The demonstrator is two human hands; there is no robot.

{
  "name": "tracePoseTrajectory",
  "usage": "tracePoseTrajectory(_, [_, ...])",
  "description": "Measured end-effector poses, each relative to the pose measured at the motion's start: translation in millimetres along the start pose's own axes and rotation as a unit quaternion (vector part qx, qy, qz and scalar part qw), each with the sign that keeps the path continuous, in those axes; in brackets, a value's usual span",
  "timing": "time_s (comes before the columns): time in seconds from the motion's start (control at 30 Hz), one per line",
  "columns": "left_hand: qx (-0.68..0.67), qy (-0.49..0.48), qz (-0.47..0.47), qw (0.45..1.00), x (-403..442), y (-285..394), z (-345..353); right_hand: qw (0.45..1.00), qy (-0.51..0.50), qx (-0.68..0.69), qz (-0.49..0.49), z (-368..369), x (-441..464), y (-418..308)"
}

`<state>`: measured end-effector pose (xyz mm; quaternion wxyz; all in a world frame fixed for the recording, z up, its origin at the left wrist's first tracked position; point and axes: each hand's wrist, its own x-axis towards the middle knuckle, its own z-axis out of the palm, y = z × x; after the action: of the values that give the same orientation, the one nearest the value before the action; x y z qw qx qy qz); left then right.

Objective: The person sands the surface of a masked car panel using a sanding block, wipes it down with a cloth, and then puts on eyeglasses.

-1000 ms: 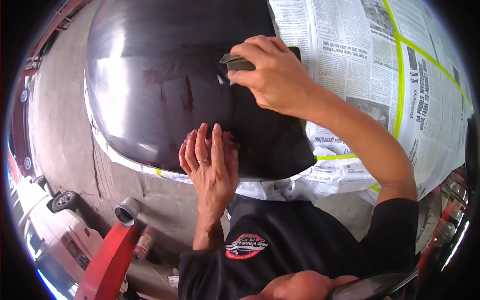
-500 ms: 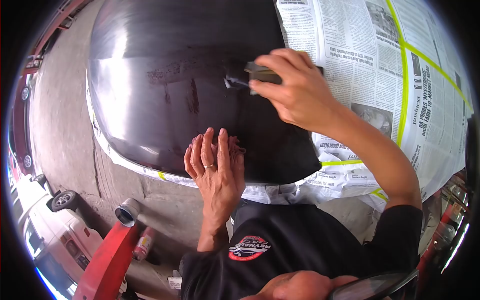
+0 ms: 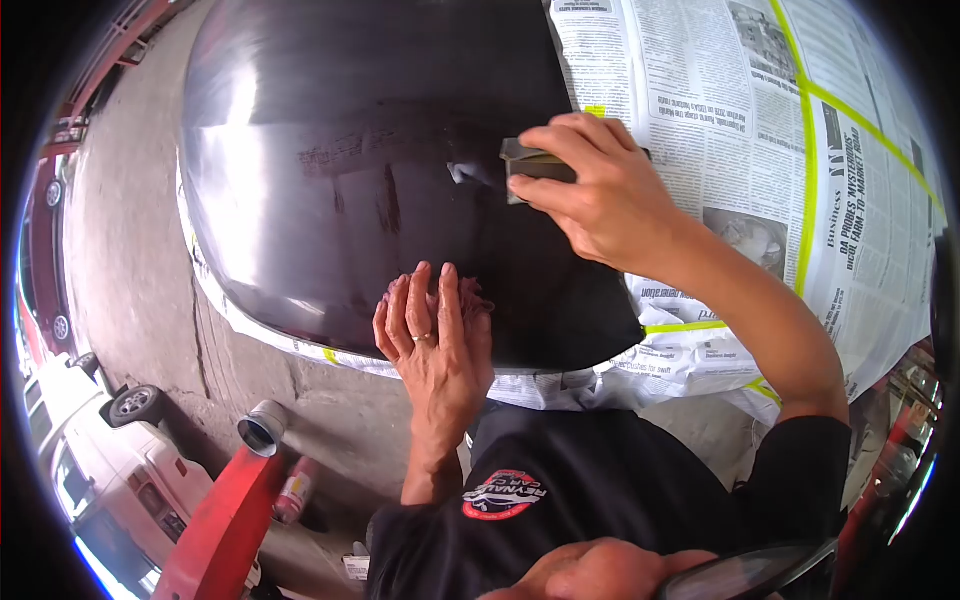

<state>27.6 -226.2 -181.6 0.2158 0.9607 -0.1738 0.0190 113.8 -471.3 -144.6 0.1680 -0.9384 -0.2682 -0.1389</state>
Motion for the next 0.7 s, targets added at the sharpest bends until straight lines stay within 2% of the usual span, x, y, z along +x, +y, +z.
tracePoseTrajectory(0.07, [-0.006,0.01,0.006,1.0,0,0,1,1.0,-0.012,0.003,0.012,3,6,1])
tracePoseTrajectory(0.2, [-0.003,0.006,0.0,1.0,0,2,0,0.999,-0.012,-0.022,-0.034,11,19,-2])
tracePoseTrajectory(0.27, [0.002,0.011,0.004,1.0,1,1,0,1.0,-0.025,-0.008,0.016,-2,-3,-4])
tracePoseTrajectory(0.47, [0.0,0.006,-0.002,1.0,0,1,2,0.999,-0.033,-0.018,-0.014,11,25,-1])
tracePoseTrajectory(0.6, [-0.011,0.004,0.002,1.0,2,1,-4,0.999,-0.028,0.002,0.031,1,2,-2])
tracePoseTrajectory(0.7, [-0.017,0.0,0.024,1.0,6,-4,-13,1.0,-0.017,-0.021,-0.007,16,28,-4])
